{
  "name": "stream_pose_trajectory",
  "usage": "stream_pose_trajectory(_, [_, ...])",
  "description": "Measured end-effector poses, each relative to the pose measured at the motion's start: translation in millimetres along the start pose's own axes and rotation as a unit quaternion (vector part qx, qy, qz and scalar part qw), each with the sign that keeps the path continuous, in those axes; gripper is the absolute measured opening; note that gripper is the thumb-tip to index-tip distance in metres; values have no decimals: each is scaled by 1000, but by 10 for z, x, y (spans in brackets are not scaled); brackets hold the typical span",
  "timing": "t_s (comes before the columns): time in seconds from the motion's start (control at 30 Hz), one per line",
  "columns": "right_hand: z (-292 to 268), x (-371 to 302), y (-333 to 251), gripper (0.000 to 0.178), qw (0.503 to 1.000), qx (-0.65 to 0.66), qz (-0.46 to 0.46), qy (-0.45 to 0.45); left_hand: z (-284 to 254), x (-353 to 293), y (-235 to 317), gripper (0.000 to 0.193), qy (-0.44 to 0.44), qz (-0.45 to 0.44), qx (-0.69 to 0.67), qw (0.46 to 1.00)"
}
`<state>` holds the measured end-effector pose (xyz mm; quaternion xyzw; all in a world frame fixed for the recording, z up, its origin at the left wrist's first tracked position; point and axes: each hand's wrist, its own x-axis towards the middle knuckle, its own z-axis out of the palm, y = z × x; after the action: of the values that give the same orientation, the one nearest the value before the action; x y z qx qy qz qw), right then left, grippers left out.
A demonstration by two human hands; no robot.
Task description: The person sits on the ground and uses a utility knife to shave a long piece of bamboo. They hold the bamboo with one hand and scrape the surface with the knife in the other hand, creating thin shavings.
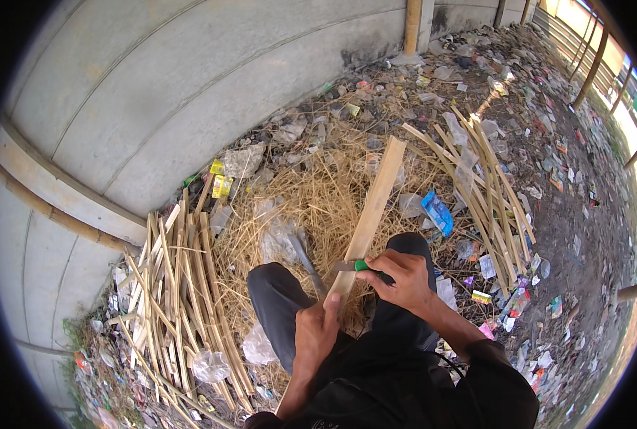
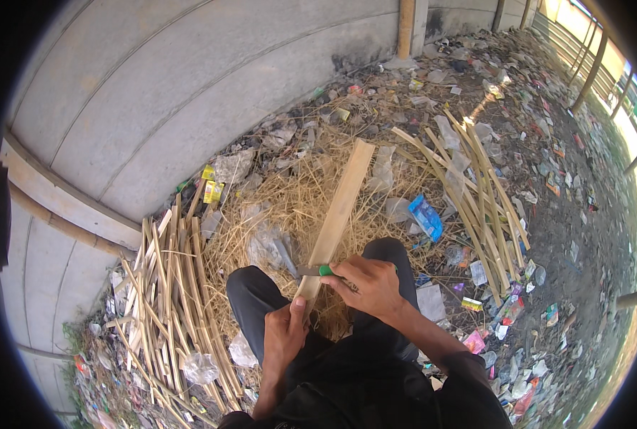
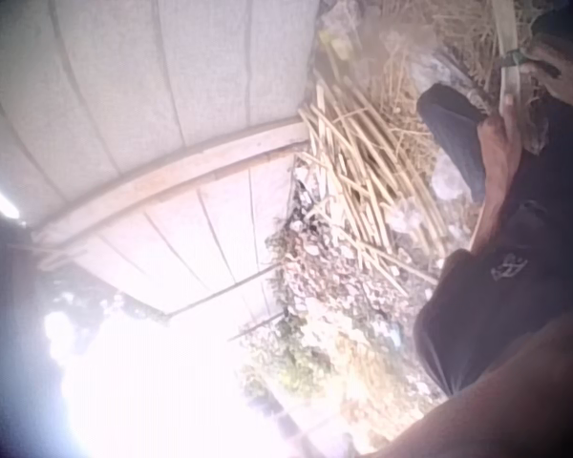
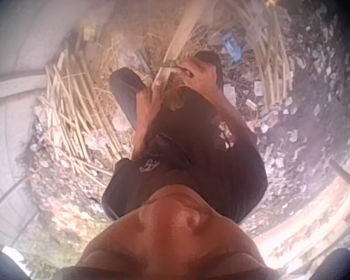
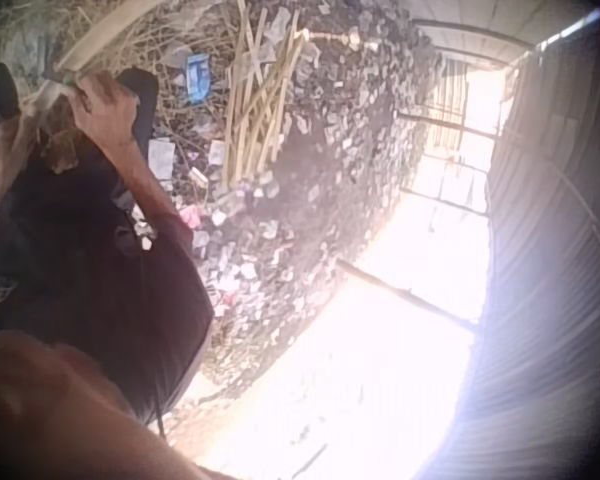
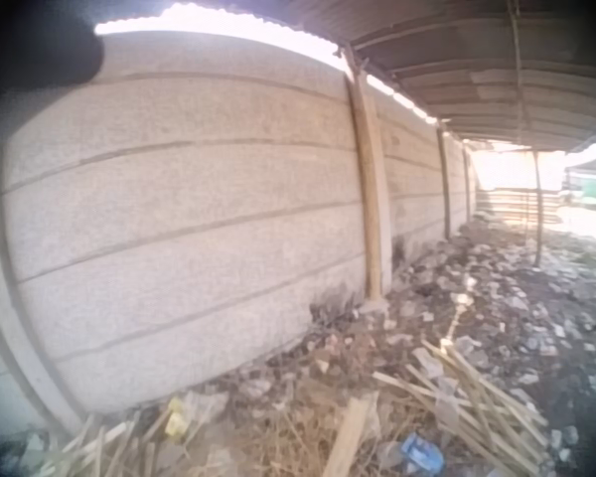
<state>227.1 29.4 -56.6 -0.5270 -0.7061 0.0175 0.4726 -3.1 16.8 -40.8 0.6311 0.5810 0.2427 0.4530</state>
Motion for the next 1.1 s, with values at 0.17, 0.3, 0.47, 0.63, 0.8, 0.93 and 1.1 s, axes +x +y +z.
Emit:
stream_pose_trajectory(0.17, [18,5,-1,24,1000,-4,-8,4,-19,-9,-9,60,1,-4,-1,1000])
stream_pose_trajectory(0.3, [16,25,-10,24,1000,-8,-11,6,-26,-10,-44,67,5,40,4,999])
stream_pose_trajectory(0.47, [0,9,-12,27,1000,-6,-2,-11,-57,-22,7,61,-1,-12,10,1000])
stream_pose_trajectory(0.63, [29,21,11,27,1000,-8,-19,9,-74,-37,26,60,-2,-6,17,1000])
stream_pose_trajectory(0.8, [37,36,-6,27,1000,-10,-22,10,-97,-47,31,59,-2,-5,23,1000])
stream_pose_trajectory(0.93, [27,47,-23,29,1000,-5,-15,1,-105,-59,40,59,-3,-6,23,1000])
stream_pose_trajectory(1.1, [8,62,-5,26,1000,-15,-6,8,-111,-80,8,60,-2,-6,34,999])
